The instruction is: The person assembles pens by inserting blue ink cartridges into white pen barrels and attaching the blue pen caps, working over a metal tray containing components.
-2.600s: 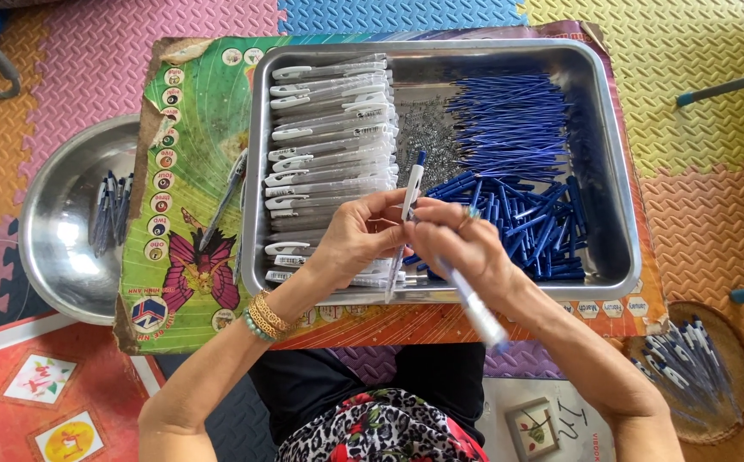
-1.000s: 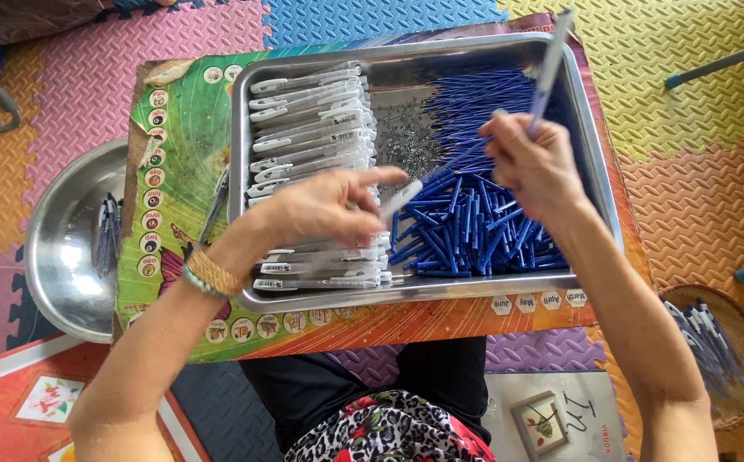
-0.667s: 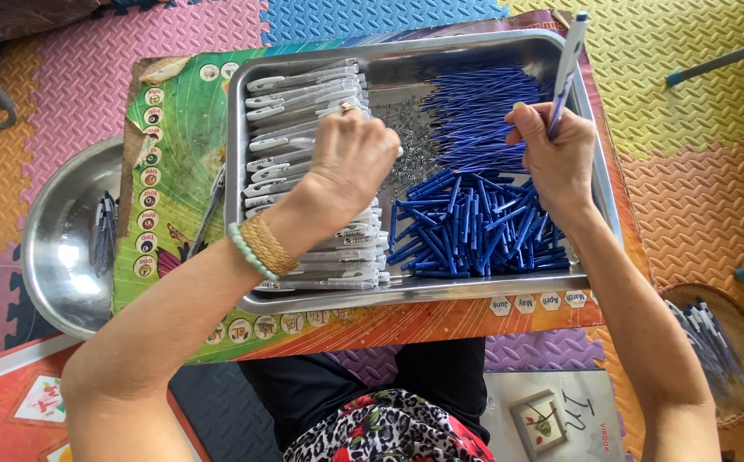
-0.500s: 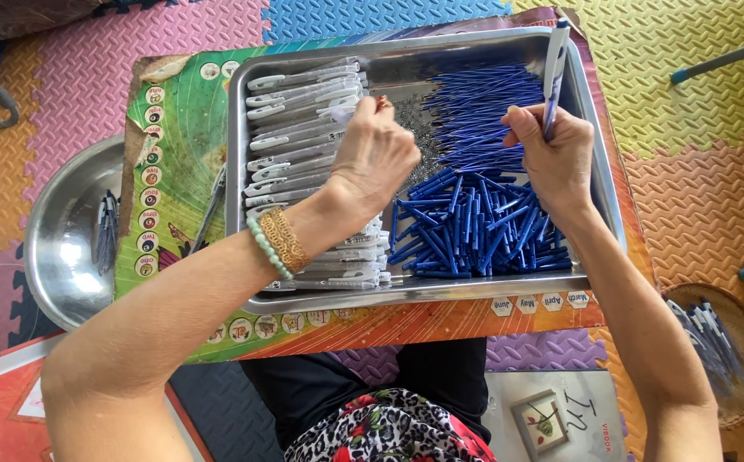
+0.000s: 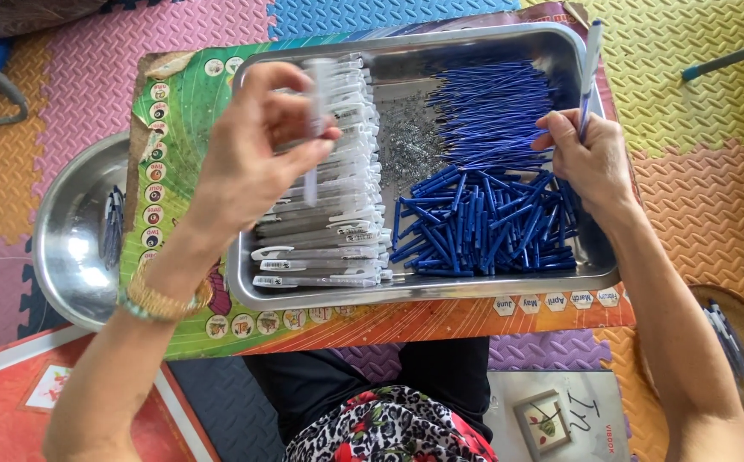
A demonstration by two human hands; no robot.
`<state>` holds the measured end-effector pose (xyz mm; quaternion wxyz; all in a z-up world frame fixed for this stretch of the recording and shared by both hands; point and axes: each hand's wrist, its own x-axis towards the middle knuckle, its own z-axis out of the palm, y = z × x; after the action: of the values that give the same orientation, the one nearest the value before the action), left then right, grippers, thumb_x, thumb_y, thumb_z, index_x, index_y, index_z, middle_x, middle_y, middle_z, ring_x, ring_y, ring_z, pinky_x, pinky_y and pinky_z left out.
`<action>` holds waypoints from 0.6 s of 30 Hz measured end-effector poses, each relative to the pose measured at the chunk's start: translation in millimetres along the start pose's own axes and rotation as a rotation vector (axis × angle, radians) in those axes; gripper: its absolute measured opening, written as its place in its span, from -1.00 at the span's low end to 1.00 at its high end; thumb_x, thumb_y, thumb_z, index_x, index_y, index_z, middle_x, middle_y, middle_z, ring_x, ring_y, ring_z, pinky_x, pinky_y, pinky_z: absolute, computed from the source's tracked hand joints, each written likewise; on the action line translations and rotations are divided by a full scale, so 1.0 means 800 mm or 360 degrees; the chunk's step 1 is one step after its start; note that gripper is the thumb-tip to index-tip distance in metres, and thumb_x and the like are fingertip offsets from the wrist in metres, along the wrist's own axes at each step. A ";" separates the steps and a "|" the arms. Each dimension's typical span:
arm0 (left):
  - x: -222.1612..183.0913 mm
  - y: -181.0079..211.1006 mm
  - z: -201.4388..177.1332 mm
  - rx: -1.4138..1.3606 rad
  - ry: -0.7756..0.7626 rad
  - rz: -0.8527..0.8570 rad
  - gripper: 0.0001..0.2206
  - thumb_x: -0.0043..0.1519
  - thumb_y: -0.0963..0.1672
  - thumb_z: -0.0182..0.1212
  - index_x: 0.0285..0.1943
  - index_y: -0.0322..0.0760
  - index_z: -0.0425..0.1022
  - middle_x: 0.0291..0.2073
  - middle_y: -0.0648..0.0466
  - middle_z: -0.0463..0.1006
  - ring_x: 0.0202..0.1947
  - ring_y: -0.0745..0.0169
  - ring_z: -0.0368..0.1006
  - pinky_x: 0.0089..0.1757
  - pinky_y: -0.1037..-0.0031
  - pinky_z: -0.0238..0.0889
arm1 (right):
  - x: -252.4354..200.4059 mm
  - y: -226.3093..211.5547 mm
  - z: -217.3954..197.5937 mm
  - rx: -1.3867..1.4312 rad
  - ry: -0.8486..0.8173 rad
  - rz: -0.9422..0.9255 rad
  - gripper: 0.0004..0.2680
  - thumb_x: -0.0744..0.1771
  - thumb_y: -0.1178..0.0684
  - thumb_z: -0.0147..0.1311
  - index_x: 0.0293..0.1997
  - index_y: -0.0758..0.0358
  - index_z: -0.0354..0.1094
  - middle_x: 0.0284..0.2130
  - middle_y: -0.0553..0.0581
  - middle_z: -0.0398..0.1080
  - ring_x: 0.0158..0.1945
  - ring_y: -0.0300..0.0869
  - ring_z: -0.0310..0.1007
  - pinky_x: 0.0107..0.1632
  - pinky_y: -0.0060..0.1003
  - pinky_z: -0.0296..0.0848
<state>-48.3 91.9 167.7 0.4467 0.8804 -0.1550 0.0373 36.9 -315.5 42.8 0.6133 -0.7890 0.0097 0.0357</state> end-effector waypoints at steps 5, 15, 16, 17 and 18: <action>-0.080 -0.083 0.036 -0.1614 0.0464 -0.0258 -0.58 0.31 -0.43 0.28 0.15 -0.08 0.50 -0.07 0.08 0.57 0.16 -0.03 0.65 0.20 0.13 0.69 | -0.018 -0.014 0.004 -0.0756 0.0018 -0.0159 -0.78 0.58 0.02 0.00 0.36 0.26 0.43 -0.23 0.19 0.62 -0.49 -0.26 0.45 -0.42 -0.33 0.49; -0.140 -0.120 0.044 -0.1562 0.0969 -0.0300 -0.56 0.32 -0.33 0.36 0.32 -0.15 0.39 0.14 0.02 0.59 0.24 0.13 0.57 0.25 0.44 0.52 | -0.010 0.030 -0.014 -0.1059 0.0057 -0.0298 -0.81 0.58 0.02 0.03 0.30 0.21 0.54 -0.39 0.10 0.59 -0.38 -0.16 0.58 -0.18 -0.11 0.52; -0.140 -0.118 0.046 -0.1120 0.0876 -0.0377 -0.63 0.32 -0.25 0.38 0.28 -0.14 0.44 0.18 0.06 0.58 0.20 0.19 0.49 0.25 0.44 0.46 | -0.003 0.045 -0.018 -0.1230 0.0043 -0.0549 -0.81 0.55 0.11 0.09 0.31 0.32 0.54 -0.19 0.28 0.57 -0.28 0.02 0.56 -0.23 0.01 0.51; -0.141 -0.116 0.048 -0.0680 0.0777 -0.0446 -0.68 0.32 -0.18 0.40 0.24 -0.13 0.49 0.22 0.10 0.56 0.17 0.25 0.41 0.25 0.45 0.39 | 0.004 0.060 -0.023 -0.1396 0.0024 -0.0803 -0.80 0.53 0.20 0.14 0.31 0.43 0.55 0.02 0.45 0.55 -0.18 0.20 0.53 -0.27 0.13 0.50; -0.144 -0.121 0.050 -0.0683 0.0779 -0.0446 -0.68 0.32 -0.18 0.40 0.24 -0.13 0.49 0.22 0.10 0.56 0.17 0.25 0.41 0.25 0.45 0.39 | 0.011 0.070 -0.020 -0.1399 0.0022 -0.0805 -0.80 0.53 0.20 0.14 0.31 0.43 0.55 0.02 0.45 0.55 -0.18 0.20 0.53 -0.27 0.13 0.50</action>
<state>-131.3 141.2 45.5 0.6461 0.7442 0.0746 0.1523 43.1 -344.5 -8.5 0.2127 -0.9504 -0.1934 -0.1185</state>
